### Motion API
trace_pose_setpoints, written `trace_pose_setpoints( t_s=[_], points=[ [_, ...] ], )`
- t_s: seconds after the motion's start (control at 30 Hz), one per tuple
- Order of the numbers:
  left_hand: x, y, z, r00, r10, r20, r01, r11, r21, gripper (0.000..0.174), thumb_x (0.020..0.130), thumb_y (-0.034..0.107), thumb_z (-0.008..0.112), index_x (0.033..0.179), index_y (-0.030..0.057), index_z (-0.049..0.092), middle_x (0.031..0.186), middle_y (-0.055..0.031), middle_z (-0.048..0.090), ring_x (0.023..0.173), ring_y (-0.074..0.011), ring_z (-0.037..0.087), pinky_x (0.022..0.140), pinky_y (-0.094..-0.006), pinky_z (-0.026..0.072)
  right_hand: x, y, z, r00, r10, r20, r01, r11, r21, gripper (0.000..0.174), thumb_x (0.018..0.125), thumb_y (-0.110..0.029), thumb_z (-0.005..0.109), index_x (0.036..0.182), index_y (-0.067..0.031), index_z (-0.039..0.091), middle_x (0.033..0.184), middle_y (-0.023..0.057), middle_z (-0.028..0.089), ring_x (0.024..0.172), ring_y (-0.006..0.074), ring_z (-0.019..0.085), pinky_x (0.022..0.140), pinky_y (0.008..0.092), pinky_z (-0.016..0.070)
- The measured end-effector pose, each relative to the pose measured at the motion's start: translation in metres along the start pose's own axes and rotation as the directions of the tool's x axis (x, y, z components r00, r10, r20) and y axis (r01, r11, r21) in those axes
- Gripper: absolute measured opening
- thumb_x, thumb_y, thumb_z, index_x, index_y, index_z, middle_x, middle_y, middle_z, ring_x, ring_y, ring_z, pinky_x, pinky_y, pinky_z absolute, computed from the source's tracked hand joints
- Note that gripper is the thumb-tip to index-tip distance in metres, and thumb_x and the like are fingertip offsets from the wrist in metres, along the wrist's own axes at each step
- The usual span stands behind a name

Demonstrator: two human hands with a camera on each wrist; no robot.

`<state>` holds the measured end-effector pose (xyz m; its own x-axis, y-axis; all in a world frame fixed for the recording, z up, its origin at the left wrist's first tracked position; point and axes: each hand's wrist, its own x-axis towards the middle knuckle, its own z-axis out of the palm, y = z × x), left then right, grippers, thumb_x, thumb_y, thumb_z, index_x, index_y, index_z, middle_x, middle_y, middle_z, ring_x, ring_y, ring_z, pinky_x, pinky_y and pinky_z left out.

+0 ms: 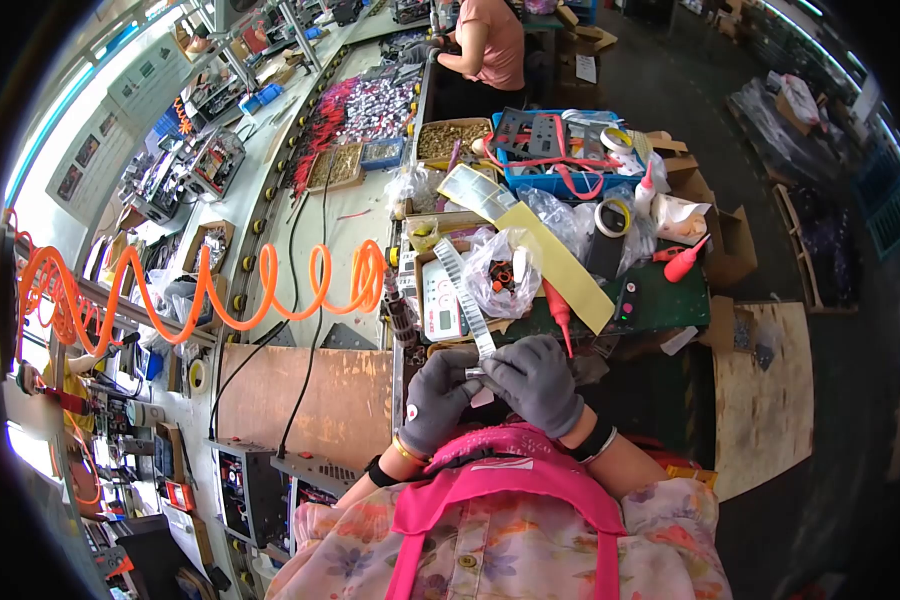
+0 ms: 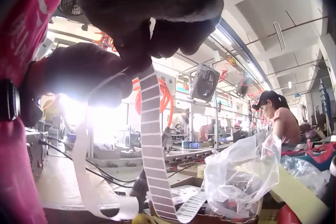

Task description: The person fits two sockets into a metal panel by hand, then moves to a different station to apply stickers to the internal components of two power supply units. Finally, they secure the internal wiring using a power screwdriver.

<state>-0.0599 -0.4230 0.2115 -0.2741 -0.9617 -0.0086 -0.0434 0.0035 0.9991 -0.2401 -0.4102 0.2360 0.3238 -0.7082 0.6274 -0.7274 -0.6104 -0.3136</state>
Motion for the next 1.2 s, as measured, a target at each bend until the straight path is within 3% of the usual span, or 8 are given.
trace_pose_setpoints(
  t_s=[0.23, 0.33, 0.5, 0.67, 0.9, 1.0, 1.1, 1.2],
  points=[
    [0.003, 0.014, 0.004, 0.995, -0.057, 0.076, 0.069, 0.985, -0.16, 0.034, 0.079, -0.007, 0.063, 0.111, 0.0006, 0.055, 0.099, -0.0088, 0.066, 0.089, -0.0128, 0.065, 0.076, -0.0255, 0.0516, 0.0, 0.004, -0.009, 0.995, -0.062, -0.082, 0.067, 0.996, 0.053, 0.031, 0.07, -0.017, 0.076, 0.098, -0.0097, 0.066, 0.093, 0.0009, 0.063, 0.083, 0.0204, 0.06, 0.075, 0.0374, 0.0464],
    [0.004, 0.014, 0.007, 0.994, -0.04, 0.097, 0.059, 0.977, -0.205, 0.037, 0.078, -0.007, 0.063, 0.113, 0.0003, 0.054, 0.101, -0.0091, 0.065, 0.09, -0.0128, 0.064, 0.077, -0.0257, 0.0511, 0.002, -0.001, -0.002, 0.908, 0.418, -0.033, -0.34, 0.78, 0.525, 0.034, 0.072, -0.016, 0.075, 0.104, -0.0081, 0.064, 0.089, 0.0044, 0.064, 0.081, 0.0227, 0.061, 0.074, 0.0367, 0.0464],
    [0.003, 0.006, 0.007, 0.997, 0.003, 0.077, -0.007, 0.999, 0.048, 0.039, 0.077, -0.001, 0.068, 0.113, -0.0019, 0.054, 0.097, -0.0105, 0.066, 0.089, -0.0141, 0.065, 0.077, -0.0274, 0.0524, -0.004, 0.014, 0.003, 0.977, 0.202, -0.07, -0.168, 0.928, 0.333, 0.036, 0.074, -0.018, 0.076, 0.105, -0.0076, 0.062, 0.085, 0.0062, 0.066, 0.079, 0.0237, 0.063, 0.072, 0.0371, 0.0476],
    [0.003, 0.007, 0.011, 0.984, -0.169, 0.053, 0.175, 0.976, -0.133, 0.025, 0.079, -0.007, 0.064, 0.103, -0.0016, 0.056, 0.091, -0.0077, 0.066, 0.082, -0.012, 0.065, 0.071, -0.0246, 0.0532, -0.011, 0.009, 0.002, 0.998, 0.059, -0.033, -0.056, 0.995, 0.08, 0.033, 0.075, -0.015, 0.068, 0.108, -0.013, 0.063, 0.083, -0.0011, 0.061, 0.082, 0.0189, 0.059, 0.078, 0.0354, 0.0454],
    [0.006, 0.005, 0.011, 0.951, -0.292, 0.103, 0.296, 0.955, -0.023, 0.044, 0.078, -0.007, 0.064, 0.119, -0.0011, 0.05, 0.099, -0.0108, 0.064, 0.087, -0.0141, 0.063, 0.076, -0.0265, 0.0519, -0.021, 0.018, 0.005, 0.999, -0.047, -0.007, 0.048, 0.988, 0.15, 0.027, 0.077, -0.012, 0.065, 0.104, -0.0137, 0.065, 0.088, -0.0011, 0.062, 0.084, 0.0191, 0.061, 0.081, 0.035, 0.0473],
    [0.004, -0.01, 0.004, 0.975, -0.18, 0.129, 0.208, 0.944, -0.254, 0.061, 0.077, -0.008, 0.064, 0.132, 0.0009, 0.04, 0.109, -0.0132, 0.061, 0.095, -0.0183, 0.062, 0.082, -0.0304, 0.0511, -0.023, 0.02, 0.01, 0.941, 0.33, -0.073, -0.247, 0.819, 0.517, 0.031, 0.081, -0.004, 0.067, 0.111, -0.0095, 0.06, 0.09, 0.0014, 0.063, 0.083, 0.0164, 0.062, 0.076, 0.0311, 0.0496],
    [-0.011, -0.024, -0.033, 0.97, -0.236, 0.06, 0.244, 0.949, -0.199, 0.069, 0.078, -0.003, 0.064, 0.14, 0.0037, 0.032, 0.123, -0.0166, 0.054, 0.107, -0.0226, 0.057, 0.089, -0.0338, 0.0489, -0.038, 0.028, 0.029, 0.748, 0.644, 0.163, -0.474, 0.346, 0.81, 0.037, 0.085, -0.001, 0.065, 0.12, -0.0061, 0.052, 0.091, 0.0025, 0.063, 0.081, 0.0106, 0.061, 0.071, 0.0247, 0.05],
    [-0.051, -0.038, -0.083, 0.892, -0.255, -0.373, 0.266, 0.964, -0.022, 0.066, 0.081, 0.004, 0.064, 0.14, 0.0043, 0.033, 0.123, -0.017, 0.054, 0.106, -0.0234, 0.057, 0.087, -0.0332, 0.049, -0.045, 0.034, 0.037, 0.731, 0.653, 0.2, -0.467, 0.265, 0.843, 0.037, 0.086, -0.005, 0.064, 0.121, -0.0046, 0.05, 0.089, 0.0036, 0.065, 0.082, 0.0085, 0.062, 0.073, 0.0247, 0.0514]
  ],
)
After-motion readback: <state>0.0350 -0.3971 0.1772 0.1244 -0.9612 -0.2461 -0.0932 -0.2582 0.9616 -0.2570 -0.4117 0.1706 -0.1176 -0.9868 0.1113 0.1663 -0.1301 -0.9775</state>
